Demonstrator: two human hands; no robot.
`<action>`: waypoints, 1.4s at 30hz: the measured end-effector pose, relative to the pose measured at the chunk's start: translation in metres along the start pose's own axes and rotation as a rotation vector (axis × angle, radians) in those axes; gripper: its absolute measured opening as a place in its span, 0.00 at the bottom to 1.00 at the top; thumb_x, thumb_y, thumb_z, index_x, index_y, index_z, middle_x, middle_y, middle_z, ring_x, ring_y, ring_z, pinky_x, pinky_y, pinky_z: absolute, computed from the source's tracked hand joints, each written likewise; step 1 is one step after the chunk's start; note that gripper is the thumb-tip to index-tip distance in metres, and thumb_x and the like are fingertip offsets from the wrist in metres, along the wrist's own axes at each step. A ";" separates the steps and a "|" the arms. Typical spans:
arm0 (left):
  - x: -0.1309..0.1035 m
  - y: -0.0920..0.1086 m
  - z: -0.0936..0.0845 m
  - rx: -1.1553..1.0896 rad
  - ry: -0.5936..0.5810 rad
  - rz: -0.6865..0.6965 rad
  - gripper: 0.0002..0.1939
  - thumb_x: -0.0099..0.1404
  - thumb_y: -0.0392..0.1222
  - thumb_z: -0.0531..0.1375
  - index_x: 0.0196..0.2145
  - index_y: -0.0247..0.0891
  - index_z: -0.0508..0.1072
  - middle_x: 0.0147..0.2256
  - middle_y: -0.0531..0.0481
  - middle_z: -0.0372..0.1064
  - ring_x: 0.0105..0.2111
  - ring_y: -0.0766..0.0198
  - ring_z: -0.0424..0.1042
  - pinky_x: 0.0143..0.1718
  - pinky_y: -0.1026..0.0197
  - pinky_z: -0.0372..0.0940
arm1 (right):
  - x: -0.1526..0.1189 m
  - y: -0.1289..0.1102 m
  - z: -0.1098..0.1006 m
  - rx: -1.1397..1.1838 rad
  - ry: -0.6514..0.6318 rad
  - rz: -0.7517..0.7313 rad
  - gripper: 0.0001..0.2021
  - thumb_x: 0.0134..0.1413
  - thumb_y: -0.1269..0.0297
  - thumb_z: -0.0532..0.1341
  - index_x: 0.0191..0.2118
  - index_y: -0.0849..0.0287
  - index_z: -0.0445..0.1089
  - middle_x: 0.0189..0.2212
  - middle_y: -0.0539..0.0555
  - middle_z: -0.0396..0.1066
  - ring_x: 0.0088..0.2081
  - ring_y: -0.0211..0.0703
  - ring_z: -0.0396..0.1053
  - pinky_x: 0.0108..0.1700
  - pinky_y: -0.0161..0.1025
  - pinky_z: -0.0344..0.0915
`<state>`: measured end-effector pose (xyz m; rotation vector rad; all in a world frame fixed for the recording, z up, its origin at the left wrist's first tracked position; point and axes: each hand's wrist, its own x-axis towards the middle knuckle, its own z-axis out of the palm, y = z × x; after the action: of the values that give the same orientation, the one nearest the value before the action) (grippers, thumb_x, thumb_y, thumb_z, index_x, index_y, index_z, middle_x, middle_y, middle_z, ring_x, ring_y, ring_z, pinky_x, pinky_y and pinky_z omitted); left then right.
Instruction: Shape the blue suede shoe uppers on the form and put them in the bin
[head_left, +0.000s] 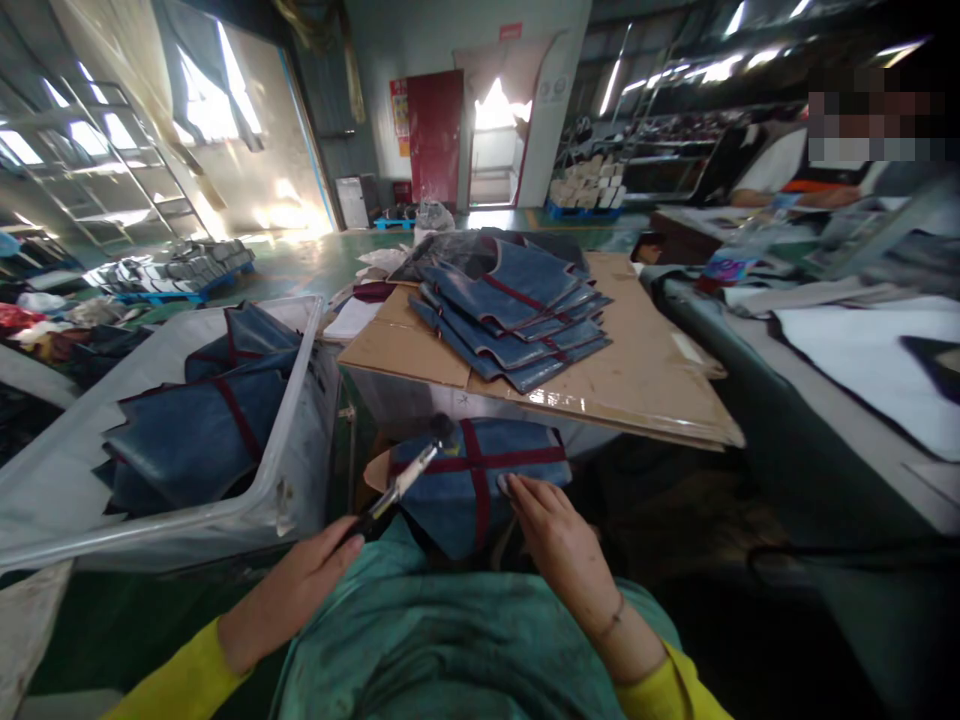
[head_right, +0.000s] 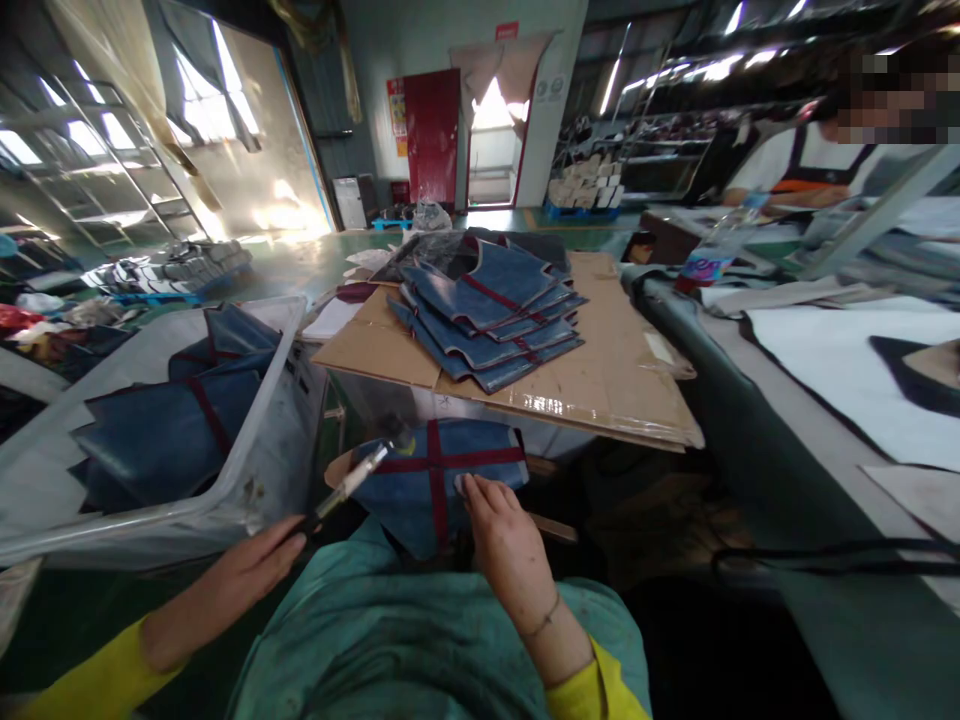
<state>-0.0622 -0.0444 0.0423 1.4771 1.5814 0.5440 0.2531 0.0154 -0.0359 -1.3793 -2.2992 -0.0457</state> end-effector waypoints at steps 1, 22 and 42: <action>0.003 -0.002 0.002 0.035 -0.030 0.019 0.24 0.62 0.59 0.52 0.45 0.40 0.71 0.35 0.50 0.72 0.38 0.60 0.70 0.40 0.63 0.65 | -0.003 0.001 -0.001 -0.001 0.001 0.013 0.18 0.60 0.71 0.52 0.56 0.63 0.62 0.47 0.59 0.67 0.47 0.46 0.64 0.49 0.42 0.66; 0.017 0.012 0.021 0.182 -0.088 0.108 0.21 0.65 0.54 0.51 0.48 0.41 0.71 0.41 0.48 0.74 0.43 0.58 0.72 0.47 0.61 0.65 | -0.005 0.003 -0.001 0.017 0.002 0.063 0.19 0.60 0.72 0.51 0.57 0.62 0.61 0.48 0.59 0.67 0.48 0.47 0.63 0.49 0.43 0.66; 0.054 0.051 0.042 0.161 -0.223 0.175 0.22 0.67 0.56 0.46 0.39 0.37 0.70 0.29 0.51 0.69 0.31 0.65 0.68 0.36 0.65 0.63 | -0.010 0.001 0.003 0.000 0.073 0.073 0.19 0.60 0.72 0.51 0.56 0.60 0.62 0.49 0.60 0.67 0.50 0.48 0.65 0.50 0.46 0.66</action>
<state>0.0062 0.0070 0.0449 1.7450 1.3547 0.3415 0.2565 0.0084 -0.0425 -1.4365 -2.1873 -0.0722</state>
